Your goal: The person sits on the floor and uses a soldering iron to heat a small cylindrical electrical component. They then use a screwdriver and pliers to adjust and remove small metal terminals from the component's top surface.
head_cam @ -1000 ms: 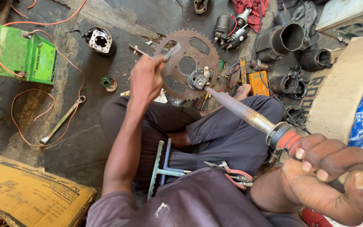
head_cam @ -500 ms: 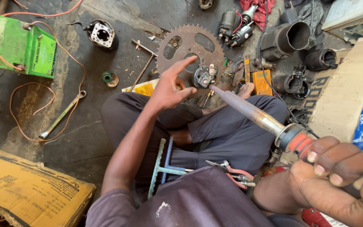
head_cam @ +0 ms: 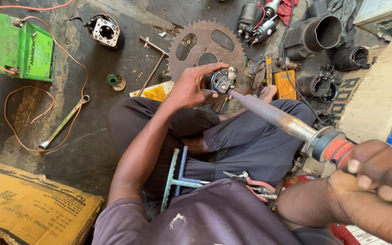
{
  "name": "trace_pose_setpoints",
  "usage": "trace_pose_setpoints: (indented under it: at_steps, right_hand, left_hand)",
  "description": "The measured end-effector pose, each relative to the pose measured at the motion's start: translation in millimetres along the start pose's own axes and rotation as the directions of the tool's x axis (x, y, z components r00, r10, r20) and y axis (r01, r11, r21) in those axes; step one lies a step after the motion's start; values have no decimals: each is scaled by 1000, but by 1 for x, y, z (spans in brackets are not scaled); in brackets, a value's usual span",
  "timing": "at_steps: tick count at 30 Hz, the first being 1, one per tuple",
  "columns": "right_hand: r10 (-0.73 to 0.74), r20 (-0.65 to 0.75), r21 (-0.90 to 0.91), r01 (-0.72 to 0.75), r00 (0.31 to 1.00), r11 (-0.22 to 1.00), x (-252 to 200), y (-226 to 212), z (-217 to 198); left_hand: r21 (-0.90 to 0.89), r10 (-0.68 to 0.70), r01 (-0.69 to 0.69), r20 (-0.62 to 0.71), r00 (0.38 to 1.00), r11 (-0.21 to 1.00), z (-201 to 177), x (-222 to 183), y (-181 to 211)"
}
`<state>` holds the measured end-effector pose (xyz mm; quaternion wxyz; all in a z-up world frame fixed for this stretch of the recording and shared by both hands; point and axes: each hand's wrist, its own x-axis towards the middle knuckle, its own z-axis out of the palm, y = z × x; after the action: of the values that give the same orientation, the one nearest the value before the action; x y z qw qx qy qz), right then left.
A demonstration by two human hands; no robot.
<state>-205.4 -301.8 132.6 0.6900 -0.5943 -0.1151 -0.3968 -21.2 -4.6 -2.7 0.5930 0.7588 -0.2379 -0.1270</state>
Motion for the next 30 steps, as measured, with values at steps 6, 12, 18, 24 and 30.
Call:
trace_pose_setpoints:
  at_steps: [6, 12, 18, 24, 30]
  right_hand:
    - [71, 40, 128, -76, 997, 989, 17, 7, -13]
    - [137, -37, 93, -133, 990, 987, 11, -5, 2]
    - [128, -118, -175, -147, 985, 974, 7, -19, 15]
    - [38, -94, 61, -32, 995, 998, -1, -7, -7]
    - [5, -110, -74, -13, 994, 997, -2, -3, -18]
  left_hand:
    - [-1, 28, -28, -5, 1000, 1000, -1, -1, 2]
    - [-9, 52, -52, -27, 998, 999, 2, -1, 5]
    - [7, 45, -45, -24, 999, 999, 2, -2, 5]
    - [10, 24, -24, -19, 1000, 1000, 1, -2, 6]
    - [38, 36, -35, -28, 999, 999, 1, -2, 5]
